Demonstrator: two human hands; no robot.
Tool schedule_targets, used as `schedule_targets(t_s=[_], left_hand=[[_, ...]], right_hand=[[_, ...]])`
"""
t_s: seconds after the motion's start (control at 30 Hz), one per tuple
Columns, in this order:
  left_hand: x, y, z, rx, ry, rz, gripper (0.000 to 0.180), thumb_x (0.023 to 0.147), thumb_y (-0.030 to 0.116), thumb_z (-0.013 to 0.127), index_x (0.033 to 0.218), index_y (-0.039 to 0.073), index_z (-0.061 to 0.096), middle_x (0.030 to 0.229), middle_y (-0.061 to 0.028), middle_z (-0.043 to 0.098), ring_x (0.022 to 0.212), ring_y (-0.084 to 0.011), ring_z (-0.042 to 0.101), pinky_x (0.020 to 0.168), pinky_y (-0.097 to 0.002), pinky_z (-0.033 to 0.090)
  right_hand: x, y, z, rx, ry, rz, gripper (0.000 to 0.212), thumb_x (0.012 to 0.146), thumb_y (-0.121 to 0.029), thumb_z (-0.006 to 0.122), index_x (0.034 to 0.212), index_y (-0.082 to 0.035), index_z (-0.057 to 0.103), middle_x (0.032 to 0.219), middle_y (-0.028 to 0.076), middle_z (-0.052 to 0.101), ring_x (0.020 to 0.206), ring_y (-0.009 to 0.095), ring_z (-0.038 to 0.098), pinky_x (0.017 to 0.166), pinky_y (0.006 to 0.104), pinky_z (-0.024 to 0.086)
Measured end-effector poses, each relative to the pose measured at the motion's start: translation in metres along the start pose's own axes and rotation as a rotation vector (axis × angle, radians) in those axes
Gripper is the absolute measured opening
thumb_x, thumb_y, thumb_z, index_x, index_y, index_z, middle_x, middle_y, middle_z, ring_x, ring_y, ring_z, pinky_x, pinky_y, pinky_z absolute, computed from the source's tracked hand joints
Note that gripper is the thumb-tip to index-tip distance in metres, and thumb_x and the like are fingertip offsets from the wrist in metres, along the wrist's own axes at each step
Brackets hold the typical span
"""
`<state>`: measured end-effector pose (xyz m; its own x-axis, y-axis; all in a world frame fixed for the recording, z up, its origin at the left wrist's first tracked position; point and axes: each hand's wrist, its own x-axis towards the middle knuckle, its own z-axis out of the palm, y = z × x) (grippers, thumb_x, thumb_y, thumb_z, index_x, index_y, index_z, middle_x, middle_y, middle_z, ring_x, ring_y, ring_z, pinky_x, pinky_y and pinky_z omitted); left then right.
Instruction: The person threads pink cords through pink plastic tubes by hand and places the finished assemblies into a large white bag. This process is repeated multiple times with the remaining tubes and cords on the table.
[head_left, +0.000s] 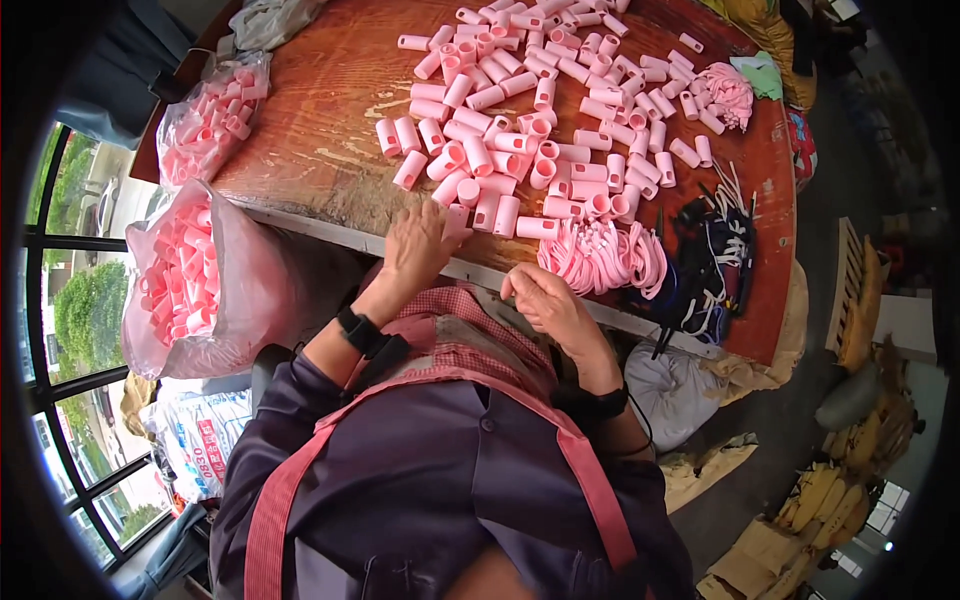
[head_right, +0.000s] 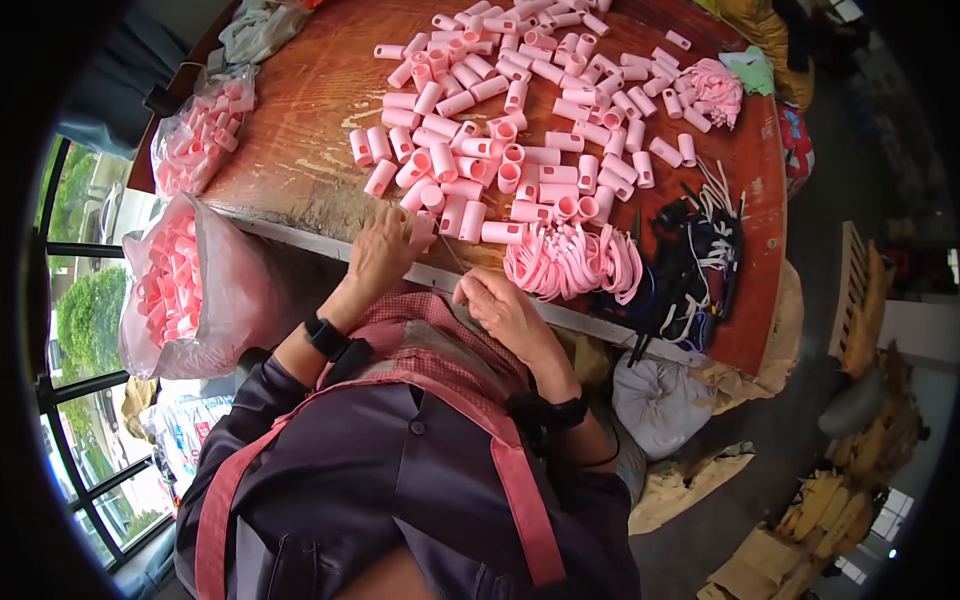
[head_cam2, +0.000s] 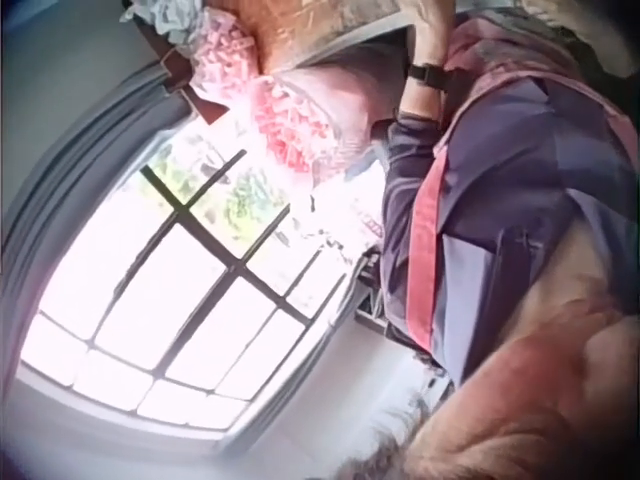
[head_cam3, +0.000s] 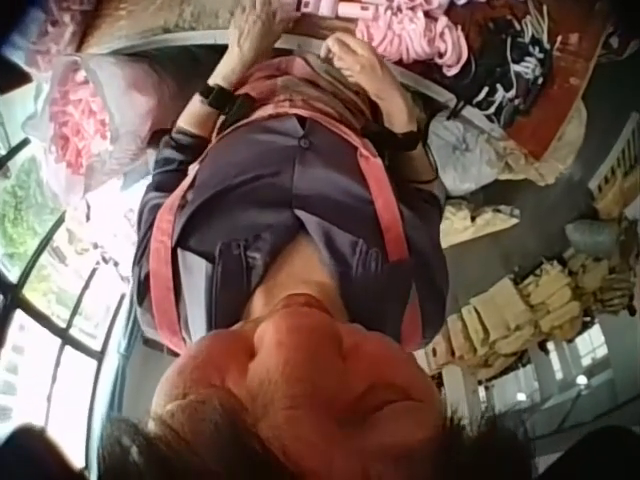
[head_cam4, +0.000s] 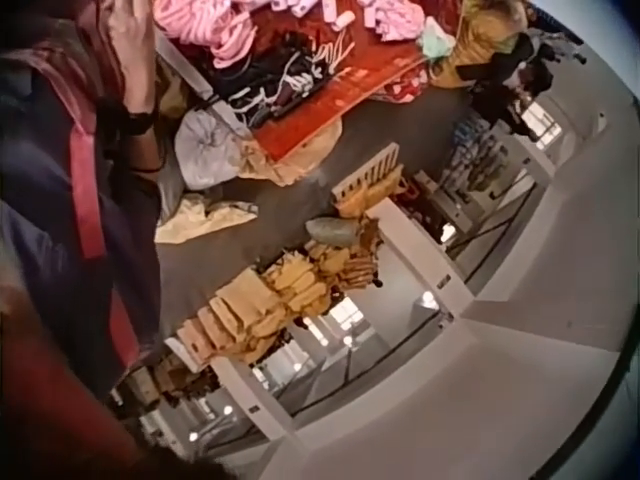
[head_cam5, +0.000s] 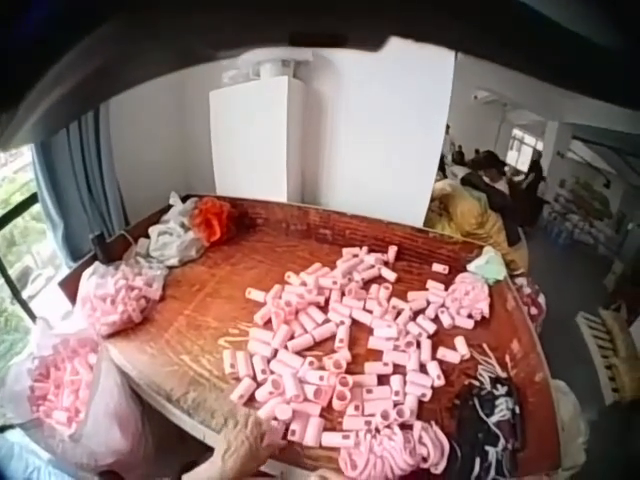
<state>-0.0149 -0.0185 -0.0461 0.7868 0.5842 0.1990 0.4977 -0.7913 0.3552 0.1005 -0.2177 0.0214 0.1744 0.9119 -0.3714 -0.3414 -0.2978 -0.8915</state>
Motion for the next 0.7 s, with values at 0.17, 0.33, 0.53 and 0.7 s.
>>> schedule_targets(t_s=[0.17,0.33,0.53,0.7], left_hand=[[-0.003,0.003,0.007,-0.037,-0.047,0.058,0.037,0.083,0.03,0.068,0.104,0.003,0.055,0.093,-0.0186,0.06,0.088,-0.0343,0.058,0.077,-0.0412,0.047],[0.002,0.011,-0.033,-0.495,-0.229,-0.02,0.043,0.081,0.027,0.072,0.113,0.002,0.055,0.099,-0.0142,0.061,0.087,-0.0313,0.061,0.077,-0.0381,0.049],[0.012,0.002,-0.036,-1.726,-0.342,-0.389,0.036,0.094,0.037,0.057,0.113,0.006,0.055,0.097,-0.0065,0.061,0.087,-0.0198,0.06,0.078,-0.0345,0.049],[0.018,0.001,-0.045,-2.032,-0.398,-0.531,0.037,0.098,0.042,0.046,0.111,0.008,0.053,0.097,-0.006,0.06,0.086,-0.0179,0.059,0.079,-0.0354,0.049]], right_hand=[[-0.008,0.009,0.004,0.108,0.087,0.037,0.03,0.102,-0.034,0.041,0.093,-0.006,0.05,0.061,-0.01,0.029,0.047,0.0,0.022,0.042,0.0171,0.017],[-0.004,0.017,0.016,0.163,0.098,0.054,0.029,0.102,-0.033,0.041,0.097,-0.006,0.05,0.061,-0.009,0.029,0.047,0.0,0.022,0.042,0.0164,0.018],[0.009,0.014,0.043,0.217,0.028,0.133,0.028,0.103,-0.032,0.039,0.101,-0.006,0.05,0.064,-0.008,0.031,0.048,-0.001,0.022,0.041,0.0162,0.018],[0.011,0.006,0.053,0.195,-0.007,0.18,0.028,0.103,-0.033,0.04,0.101,-0.006,0.05,0.064,-0.008,0.031,0.048,-0.001,0.022,0.041,0.0161,0.018]])
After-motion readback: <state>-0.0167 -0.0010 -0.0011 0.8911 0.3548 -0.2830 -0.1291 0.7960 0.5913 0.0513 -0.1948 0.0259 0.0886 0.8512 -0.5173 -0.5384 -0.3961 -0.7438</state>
